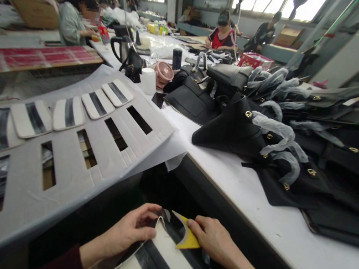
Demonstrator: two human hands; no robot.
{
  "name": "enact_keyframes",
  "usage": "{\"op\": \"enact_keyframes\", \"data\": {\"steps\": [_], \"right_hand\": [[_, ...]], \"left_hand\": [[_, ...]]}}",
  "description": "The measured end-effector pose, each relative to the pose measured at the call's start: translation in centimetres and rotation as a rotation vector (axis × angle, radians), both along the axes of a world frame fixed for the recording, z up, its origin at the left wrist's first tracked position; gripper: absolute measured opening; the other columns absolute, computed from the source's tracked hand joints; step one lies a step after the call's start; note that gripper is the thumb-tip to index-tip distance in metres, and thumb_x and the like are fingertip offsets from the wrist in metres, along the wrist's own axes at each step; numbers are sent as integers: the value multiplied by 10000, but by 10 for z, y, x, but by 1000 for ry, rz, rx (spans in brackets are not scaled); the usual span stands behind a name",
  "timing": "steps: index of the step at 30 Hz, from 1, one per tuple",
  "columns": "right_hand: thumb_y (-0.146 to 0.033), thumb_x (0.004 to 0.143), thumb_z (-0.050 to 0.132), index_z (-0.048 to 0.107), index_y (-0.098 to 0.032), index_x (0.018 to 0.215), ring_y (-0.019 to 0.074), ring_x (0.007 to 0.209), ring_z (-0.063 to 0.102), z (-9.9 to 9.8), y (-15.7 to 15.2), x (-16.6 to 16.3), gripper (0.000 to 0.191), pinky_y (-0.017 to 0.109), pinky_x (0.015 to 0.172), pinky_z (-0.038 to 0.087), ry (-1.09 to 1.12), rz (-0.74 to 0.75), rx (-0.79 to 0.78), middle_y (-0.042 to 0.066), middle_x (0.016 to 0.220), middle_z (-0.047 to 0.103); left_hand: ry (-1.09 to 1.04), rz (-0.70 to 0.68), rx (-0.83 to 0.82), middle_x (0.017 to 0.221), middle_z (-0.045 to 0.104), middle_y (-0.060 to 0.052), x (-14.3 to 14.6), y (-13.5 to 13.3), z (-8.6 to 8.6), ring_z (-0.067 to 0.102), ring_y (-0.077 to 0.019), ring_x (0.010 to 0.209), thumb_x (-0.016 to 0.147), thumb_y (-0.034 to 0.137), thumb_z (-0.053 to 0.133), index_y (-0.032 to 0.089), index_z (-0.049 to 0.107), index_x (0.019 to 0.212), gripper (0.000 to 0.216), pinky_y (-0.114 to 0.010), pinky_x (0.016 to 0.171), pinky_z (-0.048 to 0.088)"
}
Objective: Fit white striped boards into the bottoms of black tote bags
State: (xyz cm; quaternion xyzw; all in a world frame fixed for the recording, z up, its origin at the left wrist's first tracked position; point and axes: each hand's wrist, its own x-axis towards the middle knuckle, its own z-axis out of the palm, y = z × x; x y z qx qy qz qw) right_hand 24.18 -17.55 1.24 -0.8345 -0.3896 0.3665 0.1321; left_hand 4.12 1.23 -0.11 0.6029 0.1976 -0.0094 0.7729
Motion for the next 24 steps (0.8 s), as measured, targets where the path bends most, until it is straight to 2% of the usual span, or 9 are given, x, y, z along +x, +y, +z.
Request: {"op": "enact_keyframes", "data": {"steps": [3,7,9,13,15,19,24], "right_hand": [[-524,995,337,640,-211,731,206,757,589,11,22,6,509,336,718,333,-289,82,70,63,781,684],[-497,1031,282,608,-186,653,189,733,535,27,65,5,589,370,737,259,-564,372,290,64,698,664],[-486,1034,299,609,-181,639,171,701,502,32,83,3,587,372,720,236,-605,507,399,55,671,654],[-461,1021,347,594,-180,589,151,628,437,32,104,1,572,374,696,211,-619,688,523,39,601,617],[-453,1015,364,589,-180,577,148,611,423,31,108,1,563,370,699,211,-611,732,545,36,584,611],[-453,1003,390,614,-180,585,145,596,428,28,109,2,548,366,712,226,-590,769,551,40,581,616],[-473,999,409,618,-177,583,144,599,445,25,106,0,550,368,721,226,-589,751,543,42,576,616]], "left_hand": [[43,30,50,1187,664,-102,1,-2,10,642,-255,1079,725,228,805,227,467,1366,725,-405,996,469],[80,125,156,1226,620,-107,3,-8,19,666,-258,1049,661,188,835,229,422,1407,854,-392,927,538],[81,147,175,1203,631,-102,3,-11,21,682,-255,1014,674,175,820,234,402,1430,867,-389,899,559],[11,160,190,1352,587,-84,1,-17,20,644,-260,1122,745,175,761,256,467,1418,739,-362,951,546],[-8,154,257,1300,627,-62,0,-18,20,642,-254,1116,781,216,743,243,525,1386,644,-339,955,539],[50,97,498,1069,715,-45,-2,-17,21,673,-238,932,830,310,716,208,596,1339,533,-317,855,546],[49,81,642,1190,699,-63,-6,-17,22,662,-239,1009,890,407,652,181,557,1382,549,-301,923,509]]}}
